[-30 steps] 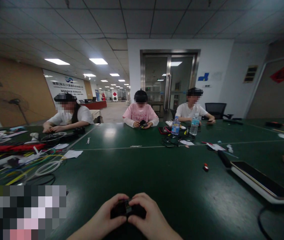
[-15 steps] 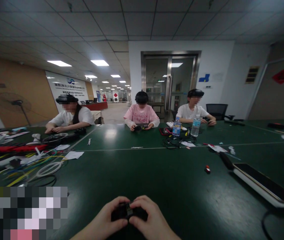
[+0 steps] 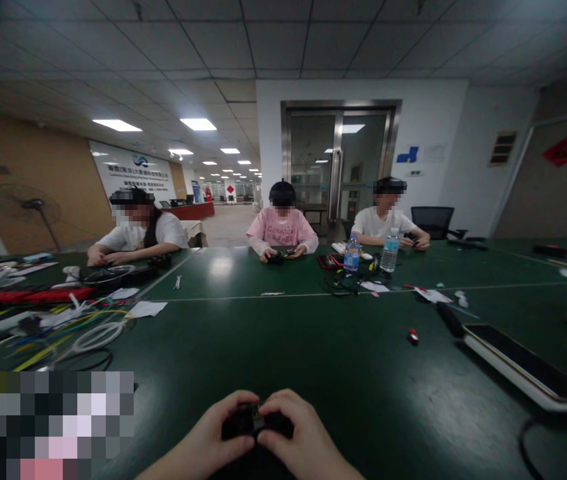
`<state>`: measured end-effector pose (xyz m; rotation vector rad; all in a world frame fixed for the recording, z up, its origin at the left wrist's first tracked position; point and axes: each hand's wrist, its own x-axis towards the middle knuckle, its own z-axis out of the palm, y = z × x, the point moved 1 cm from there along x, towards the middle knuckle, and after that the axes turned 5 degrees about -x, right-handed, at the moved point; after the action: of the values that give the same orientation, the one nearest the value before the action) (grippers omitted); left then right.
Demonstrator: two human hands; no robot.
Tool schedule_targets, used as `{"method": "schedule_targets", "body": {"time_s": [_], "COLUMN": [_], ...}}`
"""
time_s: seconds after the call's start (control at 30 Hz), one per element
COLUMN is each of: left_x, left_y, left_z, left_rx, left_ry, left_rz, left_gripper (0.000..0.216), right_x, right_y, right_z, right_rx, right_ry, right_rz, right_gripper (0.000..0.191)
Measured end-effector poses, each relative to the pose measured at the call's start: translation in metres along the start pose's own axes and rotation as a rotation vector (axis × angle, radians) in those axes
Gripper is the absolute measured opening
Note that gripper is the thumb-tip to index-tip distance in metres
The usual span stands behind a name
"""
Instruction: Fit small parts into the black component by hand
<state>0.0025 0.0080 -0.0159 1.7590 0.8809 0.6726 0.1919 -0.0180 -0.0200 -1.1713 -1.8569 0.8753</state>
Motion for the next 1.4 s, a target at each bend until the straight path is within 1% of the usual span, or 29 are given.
{"method": "schedule_targets", "body": {"time_s": [0.17, 0.23, 0.37, 0.57, 0.73, 0.93, 1.13, 1.4], "left_x": [-0.001, -0.001, -0.002, -0.002, -0.001, 0.000, -0.001, -0.002], "left_y": [-0.003, -0.001, 0.003, 0.005, 0.005, 0.002, 0.007, 0.009], "left_z": [0.000, 0.000, 0.000, -0.001, -0.001, 0.001, 0.001, 0.001], "left_rx": [-0.019, -0.021, -0.015, 0.009, 0.002, 0.001, 0.007, 0.020], "left_ry": [0.002, -0.012, -0.020, 0.025, 0.006, 0.017, 0.001, 0.007], "left_rz": [0.007, 0.009, 0.029, 0.055, 0.018, 0.015, -0.004, 0.010], "left_gripper": [0.056, 0.054, 0.043, 0.043, 0.042, 0.051, 0.044, 0.041], "right_x": [0.001, 0.001, 0.000, -0.002, -0.001, -0.001, -0.002, -0.001], "right_y": [0.000, 0.000, 0.000, -0.003, -0.003, -0.001, 0.000, 0.000], "right_z": [-0.001, -0.001, -0.001, -0.002, -0.002, -0.001, 0.000, 0.001], "right_rx": [0.019, 0.012, 0.002, 0.003, 0.008, 0.007, 0.003, -0.012], "right_ry": [-0.002, -0.001, 0.005, 0.014, -0.009, -0.002, 0.009, 0.007], "right_rz": [-0.006, 0.001, -0.012, -0.011, -0.002, -0.010, 0.001, 0.006], "right_gripper": [0.023, 0.024, 0.027, 0.026, 0.024, 0.023, 0.027, 0.026]}}
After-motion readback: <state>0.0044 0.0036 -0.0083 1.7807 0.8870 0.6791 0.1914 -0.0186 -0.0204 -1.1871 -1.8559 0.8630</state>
